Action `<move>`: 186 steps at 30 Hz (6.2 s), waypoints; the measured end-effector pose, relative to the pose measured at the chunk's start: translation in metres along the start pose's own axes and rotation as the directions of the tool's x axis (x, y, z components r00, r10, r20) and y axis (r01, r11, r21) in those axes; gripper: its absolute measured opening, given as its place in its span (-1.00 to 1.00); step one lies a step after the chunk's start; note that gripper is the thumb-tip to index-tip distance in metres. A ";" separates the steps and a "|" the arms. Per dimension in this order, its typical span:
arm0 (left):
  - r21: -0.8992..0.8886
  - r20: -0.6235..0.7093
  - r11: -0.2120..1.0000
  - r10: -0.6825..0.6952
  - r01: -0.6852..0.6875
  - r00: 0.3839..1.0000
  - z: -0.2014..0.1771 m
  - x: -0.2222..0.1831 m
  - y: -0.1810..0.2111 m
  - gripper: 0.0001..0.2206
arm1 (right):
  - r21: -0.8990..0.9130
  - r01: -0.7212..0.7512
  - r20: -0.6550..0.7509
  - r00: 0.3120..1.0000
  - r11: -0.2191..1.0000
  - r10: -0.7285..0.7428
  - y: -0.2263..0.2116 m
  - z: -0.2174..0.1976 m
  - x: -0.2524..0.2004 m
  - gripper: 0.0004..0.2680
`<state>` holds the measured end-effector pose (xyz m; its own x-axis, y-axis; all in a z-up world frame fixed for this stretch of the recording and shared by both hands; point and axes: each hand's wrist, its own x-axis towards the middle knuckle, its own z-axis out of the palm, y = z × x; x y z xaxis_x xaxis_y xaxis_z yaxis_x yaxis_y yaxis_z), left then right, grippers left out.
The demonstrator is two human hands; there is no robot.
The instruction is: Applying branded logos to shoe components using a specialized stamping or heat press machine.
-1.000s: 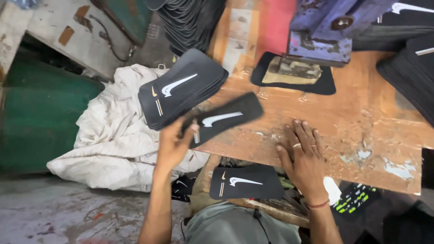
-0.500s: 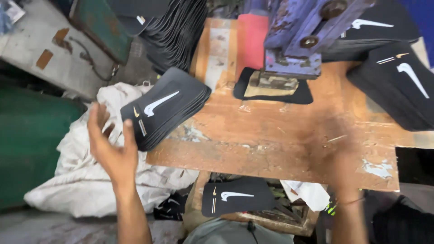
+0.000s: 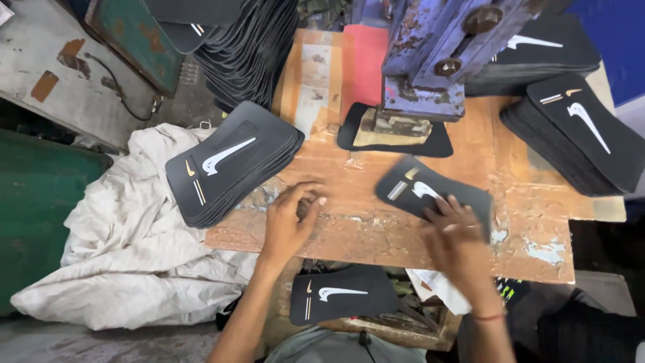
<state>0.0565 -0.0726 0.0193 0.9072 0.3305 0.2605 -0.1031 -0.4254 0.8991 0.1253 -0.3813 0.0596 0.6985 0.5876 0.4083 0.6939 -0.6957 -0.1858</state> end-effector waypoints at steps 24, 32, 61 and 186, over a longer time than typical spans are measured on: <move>0.210 0.051 0.976 -0.074 0.062 0.996 0.002 0.033 0.005 -0.54 | 0.156 -0.135 -0.046 0.989 0.978 0.144 -0.033 0.029 0.012 -0.81; 0.222 0.091 0.970 -0.123 0.100 0.988 0.051 0.116 -0.005 -0.64 | 0.166 -0.150 -0.034 0.987 0.975 0.158 -0.032 0.029 0.014 -0.82; -0.017 0.259 0.892 -0.432 0.451 0.864 -0.077 -0.029 -0.042 -0.79 | -0.085 0.020 0.174 0.985 0.996 -0.005 -0.044 0.084 0.103 -0.43; -0.034 0.143 0.958 -0.279 0.286 0.950 -0.074 -0.032 -0.038 -0.76 | 0.119 -0.043 0.072 0.997 0.992 0.035 -0.056 0.031 -0.004 -0.56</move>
<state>0.0014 -0.0047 0.0029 0.9485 0.3124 -0.0535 0.1471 -0.2845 0.9473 0.0891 -0.3318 0.0408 0.7330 0.5914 0.3360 0.6789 -0.6664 -0.3081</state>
